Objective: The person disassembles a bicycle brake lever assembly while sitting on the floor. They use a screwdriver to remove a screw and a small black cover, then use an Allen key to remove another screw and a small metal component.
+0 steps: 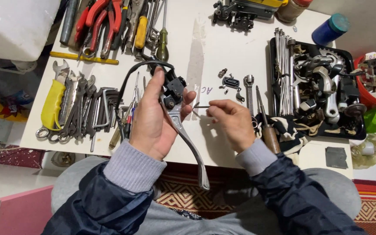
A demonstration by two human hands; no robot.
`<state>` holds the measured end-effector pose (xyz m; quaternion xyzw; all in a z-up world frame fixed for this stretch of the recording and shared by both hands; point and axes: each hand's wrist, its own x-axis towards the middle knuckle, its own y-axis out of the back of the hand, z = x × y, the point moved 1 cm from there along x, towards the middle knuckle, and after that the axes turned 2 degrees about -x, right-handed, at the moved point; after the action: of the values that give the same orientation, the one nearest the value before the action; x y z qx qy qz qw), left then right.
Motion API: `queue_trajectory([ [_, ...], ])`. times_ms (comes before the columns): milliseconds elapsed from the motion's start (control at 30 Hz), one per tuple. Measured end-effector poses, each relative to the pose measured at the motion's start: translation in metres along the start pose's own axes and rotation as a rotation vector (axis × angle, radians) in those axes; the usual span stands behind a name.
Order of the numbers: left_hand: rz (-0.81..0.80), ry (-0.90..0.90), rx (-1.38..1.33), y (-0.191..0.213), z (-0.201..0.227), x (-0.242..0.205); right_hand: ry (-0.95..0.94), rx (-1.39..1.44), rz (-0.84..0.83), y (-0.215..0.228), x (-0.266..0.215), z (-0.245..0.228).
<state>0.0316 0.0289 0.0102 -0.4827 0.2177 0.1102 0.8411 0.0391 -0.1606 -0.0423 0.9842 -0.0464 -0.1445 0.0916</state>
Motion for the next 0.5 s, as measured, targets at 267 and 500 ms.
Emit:
queue_trajectory([
  [267,-0.014,0.047,0.018,-0.001,-0.011,0.0,0.224,-0.592,0.049,-0.014,-0.019,0.039],
  [500,-0.016,0.081,0.043,-0.007,-0.015,-0.001,0.384,-0.891,-0.033,-0.01,-0.021,0.037],
])
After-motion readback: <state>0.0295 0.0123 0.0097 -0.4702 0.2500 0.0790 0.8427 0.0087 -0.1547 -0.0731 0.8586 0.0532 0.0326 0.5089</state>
